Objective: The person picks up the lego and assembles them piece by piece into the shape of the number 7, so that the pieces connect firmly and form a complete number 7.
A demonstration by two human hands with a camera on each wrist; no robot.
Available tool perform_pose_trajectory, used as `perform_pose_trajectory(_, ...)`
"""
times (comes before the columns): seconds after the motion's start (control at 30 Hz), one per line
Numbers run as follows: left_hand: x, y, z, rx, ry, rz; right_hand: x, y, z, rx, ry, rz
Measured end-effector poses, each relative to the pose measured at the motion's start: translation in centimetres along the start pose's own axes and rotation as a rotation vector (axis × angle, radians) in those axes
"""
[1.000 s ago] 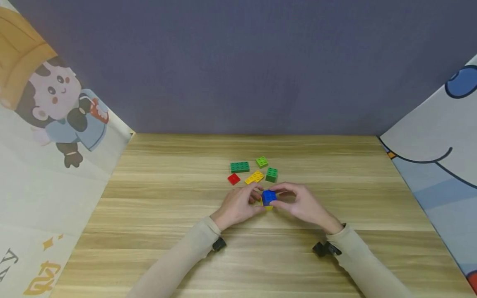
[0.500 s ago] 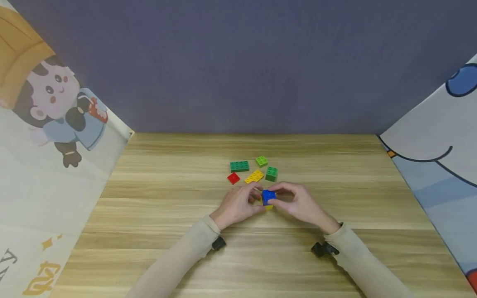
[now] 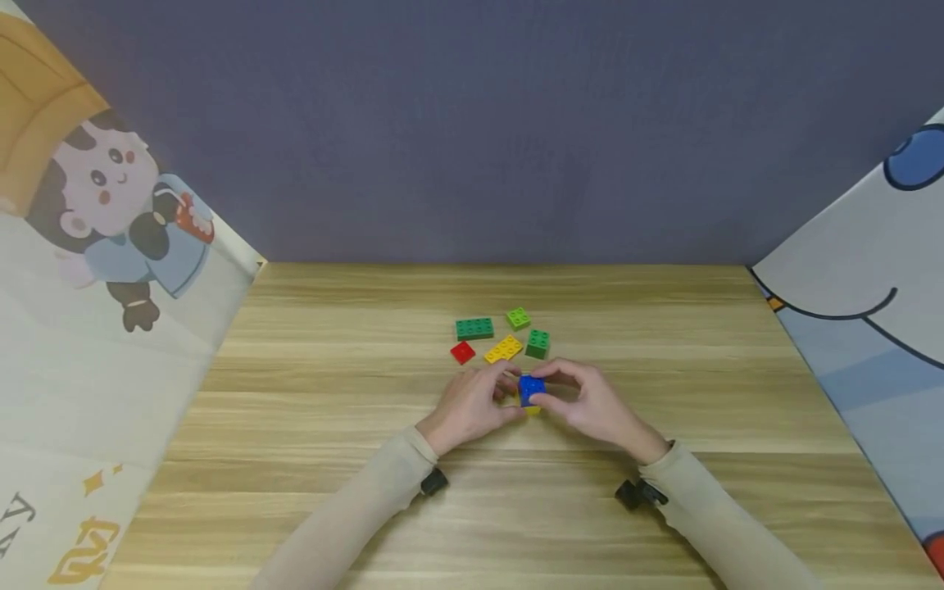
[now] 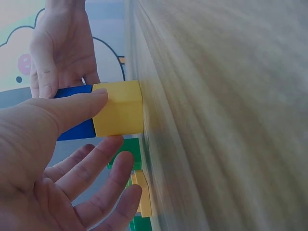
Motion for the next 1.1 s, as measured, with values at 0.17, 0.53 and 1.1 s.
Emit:
perform_pose_trajectory(0.17, -0.03, -0.08, 0.04, -0.005, 0.010, 0.010, 0.08, -0.18, 0.07, -0.006, 0.007, 0.003)
perform_pose_trajectory(0.53, -0.30, -0.07, 0.22, 0.005, 0.039, 0.034, -0.35, -0.38, 0.04, -0.027, 0.027, 0.004)
perform_pose_trajectory(1.1, -0.63, -0.52, -0.64, 0.010, -0.058, 0.044, -0.79, -0.68, -0.15, -0.059, 0.016, 0.056)
Point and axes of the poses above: each hand's wrist, its own y-axis towards the middle knuckle, its own z-axis out of the palm, x = y × z, the point moved 8 cm from there along y, towards the middle knuckle, and after that the axes turned 1 degree about -y, right-handed, at the moved point
